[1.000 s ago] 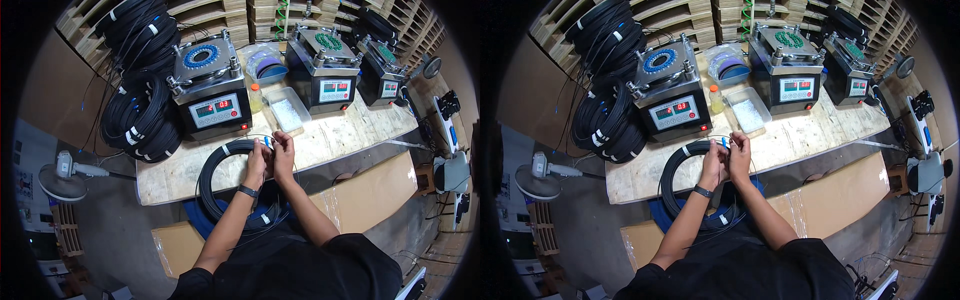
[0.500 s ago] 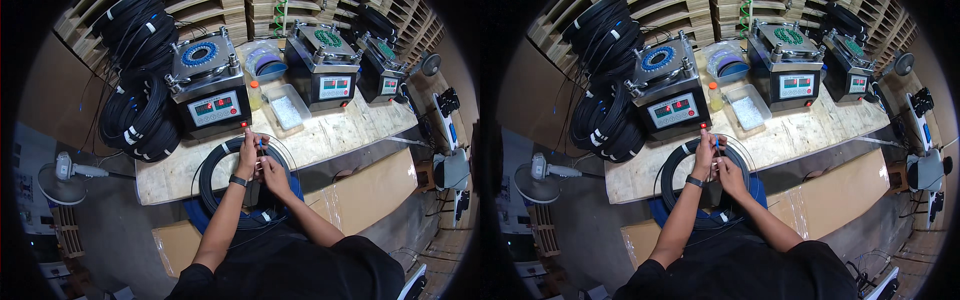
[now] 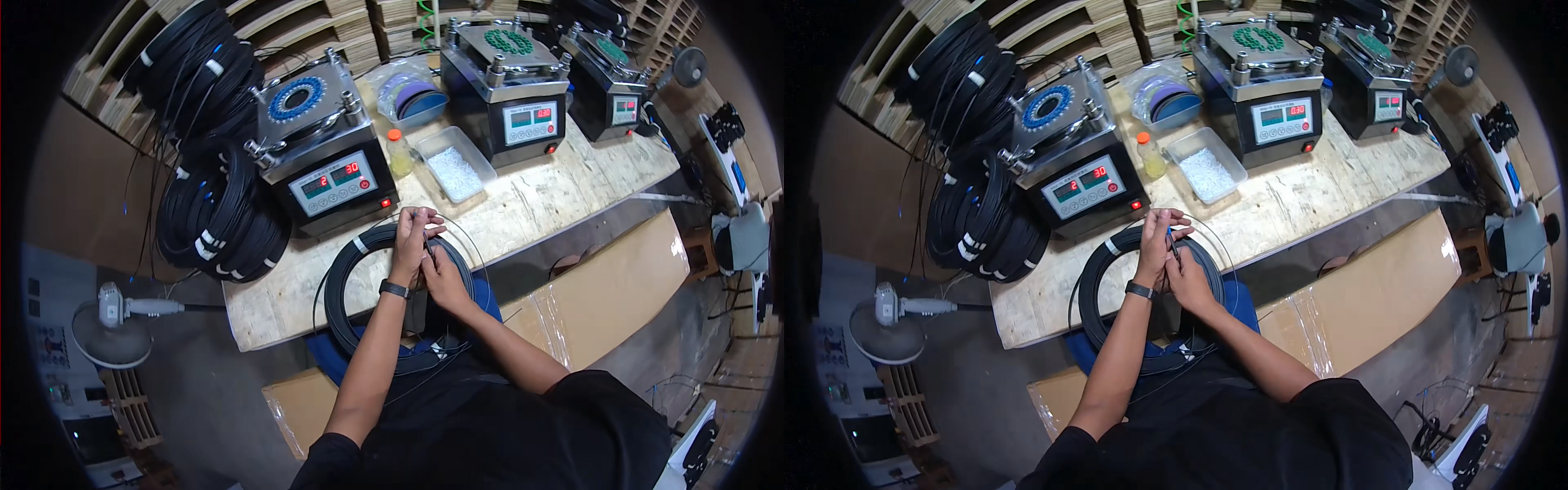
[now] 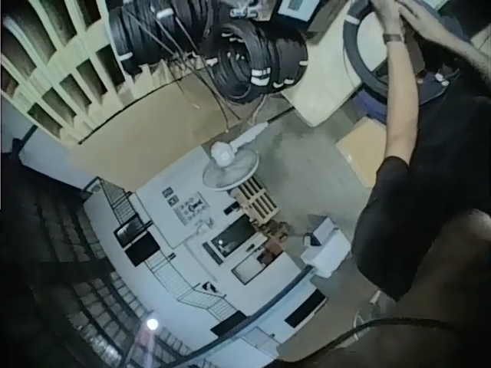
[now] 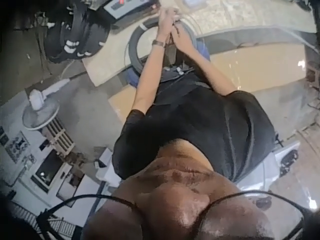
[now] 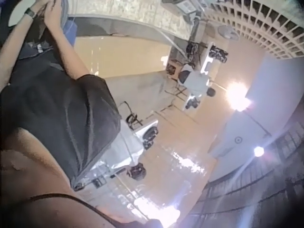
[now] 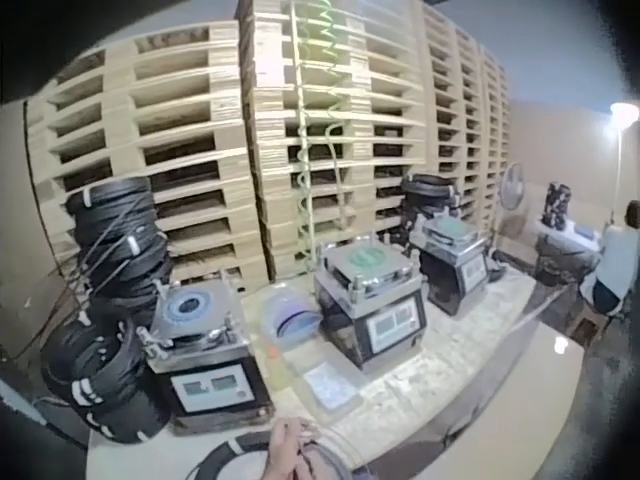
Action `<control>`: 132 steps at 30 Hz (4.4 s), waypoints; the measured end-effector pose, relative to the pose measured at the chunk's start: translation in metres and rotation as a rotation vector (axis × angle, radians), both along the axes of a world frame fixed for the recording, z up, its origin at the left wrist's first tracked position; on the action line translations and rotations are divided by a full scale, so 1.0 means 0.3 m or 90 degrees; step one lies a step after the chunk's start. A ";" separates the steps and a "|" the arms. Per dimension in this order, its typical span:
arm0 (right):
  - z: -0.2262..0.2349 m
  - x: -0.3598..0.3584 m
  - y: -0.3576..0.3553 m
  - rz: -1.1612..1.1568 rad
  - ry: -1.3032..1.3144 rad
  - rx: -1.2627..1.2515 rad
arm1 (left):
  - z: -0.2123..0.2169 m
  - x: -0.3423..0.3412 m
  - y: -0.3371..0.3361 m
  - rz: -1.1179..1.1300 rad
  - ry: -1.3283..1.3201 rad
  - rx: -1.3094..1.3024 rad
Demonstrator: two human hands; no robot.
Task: Polishing fiber optic cable connectors using a specialized machine in a factory setting.
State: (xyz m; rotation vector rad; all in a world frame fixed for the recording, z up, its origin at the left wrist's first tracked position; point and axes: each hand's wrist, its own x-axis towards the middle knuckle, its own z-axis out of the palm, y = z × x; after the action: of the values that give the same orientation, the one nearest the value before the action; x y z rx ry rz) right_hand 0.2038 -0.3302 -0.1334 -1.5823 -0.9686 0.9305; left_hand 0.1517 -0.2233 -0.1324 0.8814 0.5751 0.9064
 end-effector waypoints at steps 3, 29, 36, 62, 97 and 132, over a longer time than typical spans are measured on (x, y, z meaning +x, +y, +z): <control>-0.023 0.006 0.027 -0.062 0.003 0.052 | 0.019 0.003 -0.044 0.025 0.019 0.011; 0.162 0.228 0.066 -0.027 -0.512 -0.028 | 0.105 0.013 0.159 -0.102 0.323 0.133; 0.067 0.198 -0.010 -0.169 -0.453 0.001 | 0.027 0.014 0.145 -0.035 0.499 0.500; 0.031 0.586 0.512 0.298 -0.643 -0.185 | 0.027 0.090 0.072 -0.178 0.402 0.362; 0.215 0.546 0.327 0.127 0.008 -0.085 | 0.029 0.077 0.127 -0.226 0.304 0.203; 0.027 0.595 0.514 0.353 -0.605 -0.183 | -0.001 0.076 0.160 -0.286 0.276 0.136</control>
State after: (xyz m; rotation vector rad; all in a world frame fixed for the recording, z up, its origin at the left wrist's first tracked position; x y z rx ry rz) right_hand 0.3824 -0.1759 -0.1253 -2.0948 -2.0845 0.6624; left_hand 0.1745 -0.1753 -0.1328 1.3530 0.6206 0.3687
